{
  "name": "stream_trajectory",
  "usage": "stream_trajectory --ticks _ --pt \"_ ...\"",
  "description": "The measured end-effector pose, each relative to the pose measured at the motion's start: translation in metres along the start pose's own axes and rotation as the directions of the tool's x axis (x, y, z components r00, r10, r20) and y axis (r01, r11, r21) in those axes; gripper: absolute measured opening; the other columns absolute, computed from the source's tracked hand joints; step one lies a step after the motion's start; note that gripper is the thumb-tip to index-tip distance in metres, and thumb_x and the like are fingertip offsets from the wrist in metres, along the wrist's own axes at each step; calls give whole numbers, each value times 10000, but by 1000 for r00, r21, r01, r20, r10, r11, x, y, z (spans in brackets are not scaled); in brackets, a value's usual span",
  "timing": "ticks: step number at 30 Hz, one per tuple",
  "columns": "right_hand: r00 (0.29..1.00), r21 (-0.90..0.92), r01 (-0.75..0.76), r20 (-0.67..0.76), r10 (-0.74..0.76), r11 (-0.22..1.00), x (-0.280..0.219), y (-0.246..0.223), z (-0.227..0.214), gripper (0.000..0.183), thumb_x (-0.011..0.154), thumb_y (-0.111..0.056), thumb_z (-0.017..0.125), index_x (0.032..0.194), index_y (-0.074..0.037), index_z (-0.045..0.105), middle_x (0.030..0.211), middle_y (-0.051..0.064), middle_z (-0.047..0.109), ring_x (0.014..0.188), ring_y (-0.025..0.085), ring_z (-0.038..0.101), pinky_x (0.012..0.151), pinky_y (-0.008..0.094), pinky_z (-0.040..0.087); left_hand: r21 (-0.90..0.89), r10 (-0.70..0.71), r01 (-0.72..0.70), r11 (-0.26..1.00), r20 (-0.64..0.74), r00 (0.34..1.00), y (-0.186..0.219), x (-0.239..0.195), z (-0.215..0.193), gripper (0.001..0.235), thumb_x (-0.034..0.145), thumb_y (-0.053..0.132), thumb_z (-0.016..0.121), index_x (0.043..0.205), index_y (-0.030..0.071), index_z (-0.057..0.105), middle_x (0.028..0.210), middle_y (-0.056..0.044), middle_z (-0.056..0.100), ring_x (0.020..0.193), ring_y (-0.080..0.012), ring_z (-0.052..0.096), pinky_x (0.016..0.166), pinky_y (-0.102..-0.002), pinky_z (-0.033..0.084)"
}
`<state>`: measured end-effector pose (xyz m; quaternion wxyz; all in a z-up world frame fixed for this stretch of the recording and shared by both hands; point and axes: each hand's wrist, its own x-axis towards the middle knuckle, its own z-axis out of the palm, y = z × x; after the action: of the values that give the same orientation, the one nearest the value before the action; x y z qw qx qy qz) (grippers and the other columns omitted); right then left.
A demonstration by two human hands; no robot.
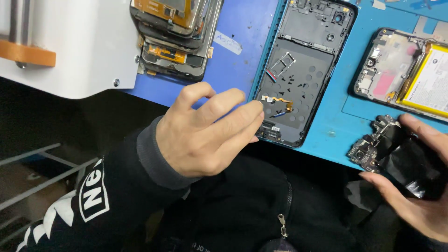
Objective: Disassembling and inspecting parts of a smartphone motherboard and frame.
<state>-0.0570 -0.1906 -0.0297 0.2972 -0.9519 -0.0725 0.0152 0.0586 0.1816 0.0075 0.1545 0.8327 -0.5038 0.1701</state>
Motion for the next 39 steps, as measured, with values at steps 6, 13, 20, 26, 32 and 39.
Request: stream_trajectory --ticks 6,13,20,26,32,39 --pt "998 -41 33 -50 -35 999 -4 5 3 985 664 -84 905 1508 33 410 1426 268 580 1204 310 647 1070 383 547 7 79 -79 997 9 997 1 4 1 196 942 152 757 1090 23 763 1263 -74 664 1213 -208 589 1067 -432 404" --pt "989 2 119 -93 -118 993 -8 12 5 960 699 -113 931 1493 3 403 1473 228 584 1135 266 599 1009 338 497 53 86 -86 995 12 996 2 9 -2 161 936 118 706 1042 11 764 1185 -102 699 1187 -200 617 1150 -512 387" --pt "988 -35 126 -84 -129 991 -3 5 1 995 674 -96 934 1517 6 413 1463 241 589 1045 258 574 945 344 490 90 121 -126 988 61 991 1 11 -7 179 951 72 642 1025 -53 746 1092 -108 692 1235 -210 593 1196 -587 371" --pt "988 -43 133 -78 -136 990 -2 -2 -2 943 725 -109 936 1504 -4 415 1501 217 583 1055 236 574 955 327 494 23 165 -167 986 83 983 0 16 -7 213 946 66 602 976 -115 710 1022 -156 658 1193 -220 583 1214 -634 313" --pt "988 -173 114 -79 -129 978 23 -77 -12 869 637 -188 933 1371 19 516 1469 293 542 1195 345 623 996 415 556 8 161 -162 987 86 983 4 18 -9 247 903 99 597 940 -118 708 995 -169 663 1173 -231 594 1210 -641 320" --pt "875 -451 426 -15 -483 784 72 -129 12 319 814 -222 871 1079 -67 783 1132 38 747 1023 262 639 900 441 455 102 190 -202 974 116 975 2 14 -11 288 829 142 580 882 -112 707 911 -146 653 1122 -239 598 1235 -643 308"
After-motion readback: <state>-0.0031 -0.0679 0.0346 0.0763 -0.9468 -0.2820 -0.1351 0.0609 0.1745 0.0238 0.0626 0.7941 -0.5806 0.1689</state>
